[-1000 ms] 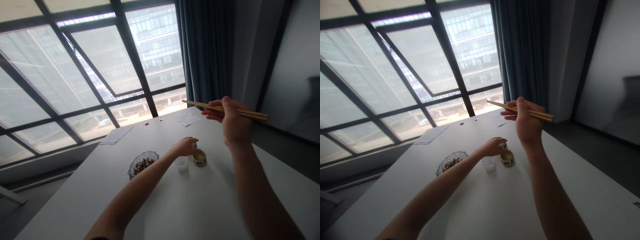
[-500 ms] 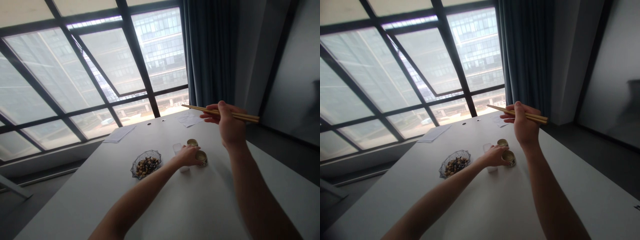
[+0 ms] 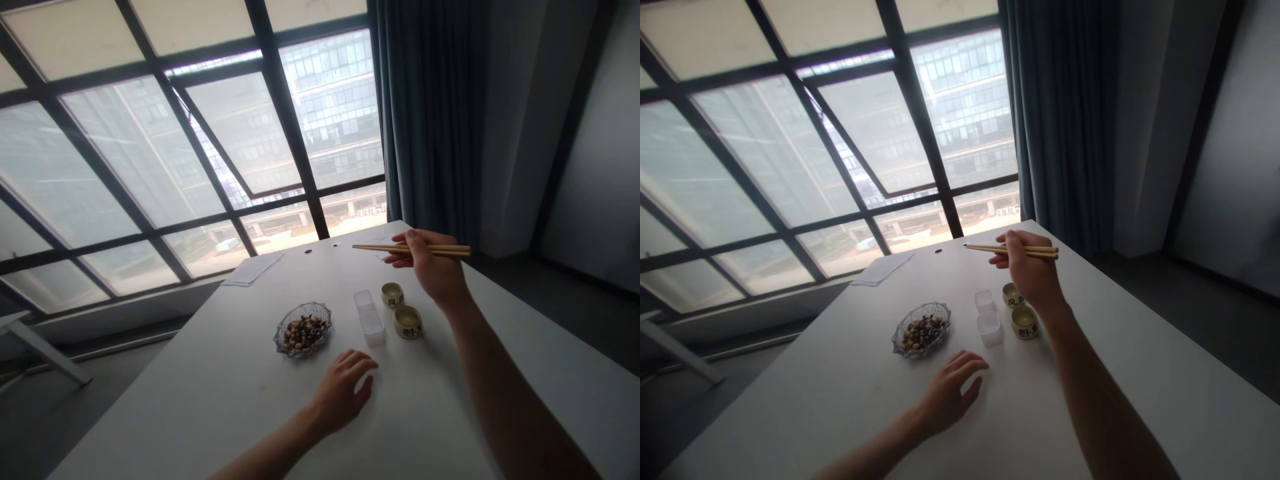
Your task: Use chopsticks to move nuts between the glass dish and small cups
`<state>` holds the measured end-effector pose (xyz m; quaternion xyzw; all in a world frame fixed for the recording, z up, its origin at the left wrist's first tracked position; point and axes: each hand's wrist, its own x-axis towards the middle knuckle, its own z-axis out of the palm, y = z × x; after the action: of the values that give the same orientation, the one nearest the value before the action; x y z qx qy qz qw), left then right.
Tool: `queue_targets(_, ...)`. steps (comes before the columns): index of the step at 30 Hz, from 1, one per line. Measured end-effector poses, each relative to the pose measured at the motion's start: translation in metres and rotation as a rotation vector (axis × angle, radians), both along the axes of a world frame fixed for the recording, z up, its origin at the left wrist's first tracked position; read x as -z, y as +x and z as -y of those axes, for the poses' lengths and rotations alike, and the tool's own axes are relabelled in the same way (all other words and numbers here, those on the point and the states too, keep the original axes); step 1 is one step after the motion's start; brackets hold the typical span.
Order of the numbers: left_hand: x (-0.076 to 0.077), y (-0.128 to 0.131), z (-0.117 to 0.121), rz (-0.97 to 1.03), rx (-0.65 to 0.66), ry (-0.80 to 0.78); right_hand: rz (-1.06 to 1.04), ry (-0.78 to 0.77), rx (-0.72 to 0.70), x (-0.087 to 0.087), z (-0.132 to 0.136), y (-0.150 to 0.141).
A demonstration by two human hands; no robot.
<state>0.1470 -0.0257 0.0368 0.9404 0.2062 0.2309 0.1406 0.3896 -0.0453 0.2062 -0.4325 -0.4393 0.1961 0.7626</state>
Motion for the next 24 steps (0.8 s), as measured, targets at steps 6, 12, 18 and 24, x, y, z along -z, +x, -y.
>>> queue_targets(6,0.028,-0.045,-0.004,0.091,-0.062,-0.008,0.126,-0.065,-0.119,0.009,-0.001,-0.024)
queue_targets(12,0.021,-0.064,-0.002,0.191,-0.142,-0.016,0.197,-0.19,-0.245,0.029,-0.017,-0.047)
queue_targets(18,0.014,-0.118,-0.044,0.572,-0.542,0.012,0.382,-0.345,-0.492,0.061,-0.039,-0.091)
queue_targets(24,0.043,-0.152,-0.099,0.789,-0.838,-0.23,0.478,-0.399,-0.591,0.09,-0.063,-0.14)
